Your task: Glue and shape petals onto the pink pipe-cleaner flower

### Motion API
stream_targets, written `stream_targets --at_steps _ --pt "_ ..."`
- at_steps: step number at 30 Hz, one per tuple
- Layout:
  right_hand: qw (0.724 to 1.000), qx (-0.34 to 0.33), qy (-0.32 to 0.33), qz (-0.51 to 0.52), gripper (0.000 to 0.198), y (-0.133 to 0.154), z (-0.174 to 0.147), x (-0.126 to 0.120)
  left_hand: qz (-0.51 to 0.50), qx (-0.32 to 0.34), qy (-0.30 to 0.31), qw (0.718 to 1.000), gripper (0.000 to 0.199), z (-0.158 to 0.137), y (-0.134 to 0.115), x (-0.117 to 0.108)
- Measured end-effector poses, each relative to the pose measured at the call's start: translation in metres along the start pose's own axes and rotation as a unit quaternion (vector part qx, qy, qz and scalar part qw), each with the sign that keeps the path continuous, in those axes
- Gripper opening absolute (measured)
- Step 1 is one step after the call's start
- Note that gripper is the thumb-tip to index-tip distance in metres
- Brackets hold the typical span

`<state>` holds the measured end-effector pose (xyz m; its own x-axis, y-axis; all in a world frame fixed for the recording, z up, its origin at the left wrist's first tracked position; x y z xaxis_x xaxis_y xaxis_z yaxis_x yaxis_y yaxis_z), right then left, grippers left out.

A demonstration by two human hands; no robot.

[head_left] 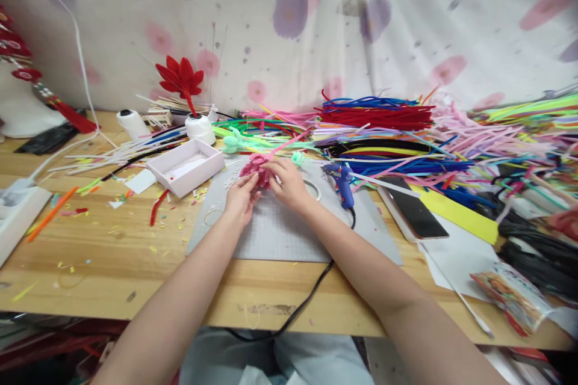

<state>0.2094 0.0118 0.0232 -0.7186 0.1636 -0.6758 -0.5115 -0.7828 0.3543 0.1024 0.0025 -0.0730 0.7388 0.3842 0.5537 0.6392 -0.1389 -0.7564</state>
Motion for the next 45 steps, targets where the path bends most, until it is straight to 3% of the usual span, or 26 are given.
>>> stream_targets --at_steps 3,10,17,25,36,45 --pt "1.000 0.011 -0.003 -0.018 0.033 -0.006 -0.003 0.004 -0.016 0.007 -0.015 1.000 0.012 -0.003 0.001 0.002" --pt "0.995 0.072 0.028 -0.069 0.033 -0.016 -0.010 0.005 -0.050 -0.002 0.020 0.999 0.007 -0.002 0.005 0.010" --pt "0.994 0.063 0.060 -0.060 0.039 -0.014 -0.013 0.011 -0.071 -0.008 0.040 0.997 0.006 0.005 0.012 0.007" --pt "0.995 0.053 0.064 -0.060 0.042 -0.018 -0.013 0.015 -0.083 -0.018 0.020 0.996 0.017 0.006 0.013 0.008" --pt "0.991 0.046 0.093 -0.079 0.044 -0.015 -0.014 0.020 -0.109 -0.040 0.037 0.993 0.015 0.009 0.023 0.012" --pt "0.991 0.044 0.098 -0.080 0.044 -0.015 -0.014 0.021 -0.123 -0.052 0.016 0.991 0.020 0.009 0.023 0.011"
Point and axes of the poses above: each hand's wrist, its own z-axis towards the middle knuckle, its own x-axis out of the palm, y = z × x, the point moved 9 cm from there along z, towards the middle knuckle, and after that the axes turned 3 degrees about y, right-handed, at the moved point
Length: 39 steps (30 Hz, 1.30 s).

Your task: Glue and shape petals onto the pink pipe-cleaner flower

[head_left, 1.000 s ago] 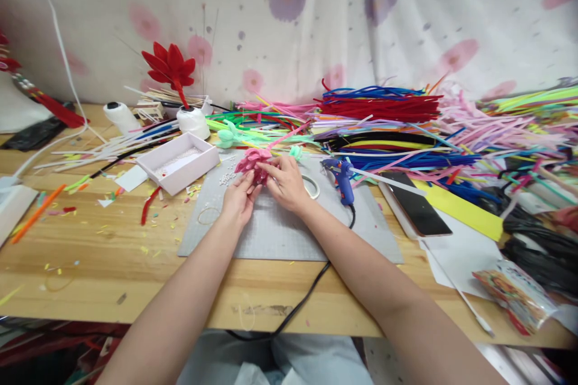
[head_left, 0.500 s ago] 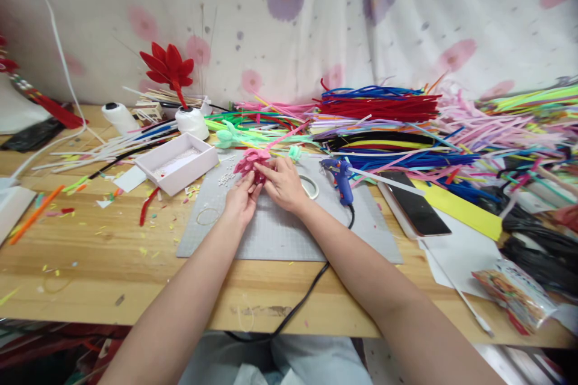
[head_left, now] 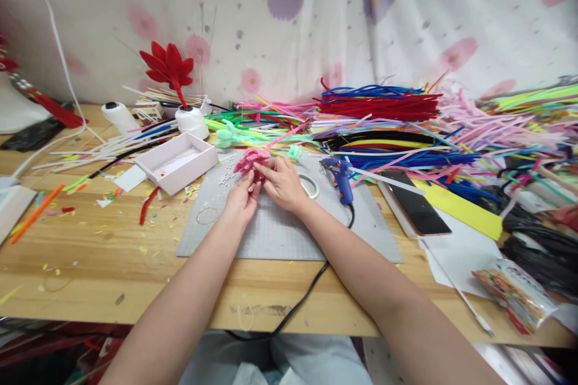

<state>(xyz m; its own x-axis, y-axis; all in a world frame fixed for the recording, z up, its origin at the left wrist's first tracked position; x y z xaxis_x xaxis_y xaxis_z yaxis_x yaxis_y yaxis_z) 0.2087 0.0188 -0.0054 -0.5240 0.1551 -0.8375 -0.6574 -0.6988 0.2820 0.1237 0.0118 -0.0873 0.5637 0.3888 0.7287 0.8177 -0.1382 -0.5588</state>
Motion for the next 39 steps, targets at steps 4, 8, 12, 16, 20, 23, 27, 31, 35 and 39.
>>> stream_targets --at_steps 4,8,12,16,20,23,27,31,35,39 --pt "1.000 0.001 0.004 -0.002 0.044 -0.0001 -0.0001 0.0013 0.006 0.004 0.008 1.000 0.017 0.0008 -0.0001 0.0007" --pt "1.000 -0.002 0.004 -0.001 0.044 0.0000 0.0000 0.0021 0.007 0.003 0.008 1.000 0.017 0.0007 0.0004 0.0009" --pt "1.000 -0.005 0.002 -0.004 0.044 0.0003 0.0004 0.0024 0.007 0.003 0.004 1.000 0.018 0.0005 0.0002 0.0010" --pt "1.000 -0.005 0.004 -0.008 0.043 0.0002 0.0007 0.0032 0.005 0.006 0.007 1.000 0.018 0.0008 -0.0005 0.0020" --pt "1.000 -0.004 0.005 -0.010 0.043 0.0001 0.0009 0.0039 0.008 0.002 0.008 1.000 0.018 0.0009 -0.0002 0.0024" --pt "1.000 -0.004 0.001 -0.010 0.043 0.0002 0.0009 0.0034 0.008 0.001 0.002 1.000 0.019 0.0003 0.0001 0.0016" --pt "1.000 -0.004 -0.010 -0.008 0.042 0.0006 0.0002 0.0014 0.004 0.008 0.012 1.000 0.019 -0.0012 -0.0003 0.0026" --pt "1.000 -0.007 -0.021 0.003 0.043 0.0004 -0.0014 -0.0013 0.001 -0.004 0.031 1.000 0.018 -0.0013 0.0008 0.0039" --pt "0.999 -0.009 -0.034 0.013 0.042 -0.0010 -0.0029 -0.0041 0.003 -0.006 0.023 1.000 0.016 0.0005 -0.0017 0.0013" --pt "0.999 -0.013 -0.049 0.013 0.042 -0.0012 -0.0033 -0.0057 0.013 0.010 0.014 1.000 0.016 0.0006 -0.0056 0.0002"
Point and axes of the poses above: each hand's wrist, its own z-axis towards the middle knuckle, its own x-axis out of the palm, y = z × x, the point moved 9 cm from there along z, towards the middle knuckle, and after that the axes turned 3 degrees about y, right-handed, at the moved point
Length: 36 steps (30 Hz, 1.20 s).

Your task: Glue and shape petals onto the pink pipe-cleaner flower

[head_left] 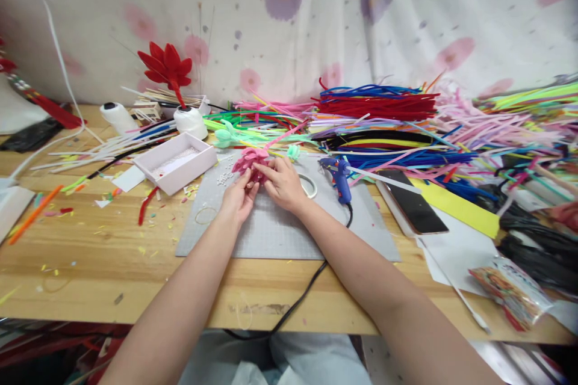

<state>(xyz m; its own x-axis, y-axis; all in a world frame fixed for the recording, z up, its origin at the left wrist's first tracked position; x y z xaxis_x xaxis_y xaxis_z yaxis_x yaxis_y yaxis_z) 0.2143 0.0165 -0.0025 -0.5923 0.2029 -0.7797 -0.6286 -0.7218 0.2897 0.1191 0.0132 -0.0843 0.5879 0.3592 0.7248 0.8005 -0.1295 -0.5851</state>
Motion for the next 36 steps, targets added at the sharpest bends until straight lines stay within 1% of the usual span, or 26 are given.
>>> stream_targets --at_steps 4,15,26,36 --pt "1.000 -0.001 -0.002 -0.008 0.042 0.0007 0.0002 0.0004 0.006 0.007 0.000 1.000 0.014 -0.0010 -0.0007 0.0011" --pt "1.000 0.002 0.010 -0.010 0.042 0.0016 0.0005 0.0021 0.002 -0.001 0.006 1.000 0.014 -0.0026 -0.0004 0.0048" --pt "1.000 -0.012 0.010 -0.021 0.042 0.0030 0.0006 0.0059 0.015 0.021 -0.022 0.999 0.016 0.0012 -0.0026 -0.0007" --pt "1.000 -0.009 0.013 -0.018 0.040 0.0031 0.0011 0.0075 0.027 0.036 -0.035 0.998 0.015 0.0012 -0.0049 -0.0029"
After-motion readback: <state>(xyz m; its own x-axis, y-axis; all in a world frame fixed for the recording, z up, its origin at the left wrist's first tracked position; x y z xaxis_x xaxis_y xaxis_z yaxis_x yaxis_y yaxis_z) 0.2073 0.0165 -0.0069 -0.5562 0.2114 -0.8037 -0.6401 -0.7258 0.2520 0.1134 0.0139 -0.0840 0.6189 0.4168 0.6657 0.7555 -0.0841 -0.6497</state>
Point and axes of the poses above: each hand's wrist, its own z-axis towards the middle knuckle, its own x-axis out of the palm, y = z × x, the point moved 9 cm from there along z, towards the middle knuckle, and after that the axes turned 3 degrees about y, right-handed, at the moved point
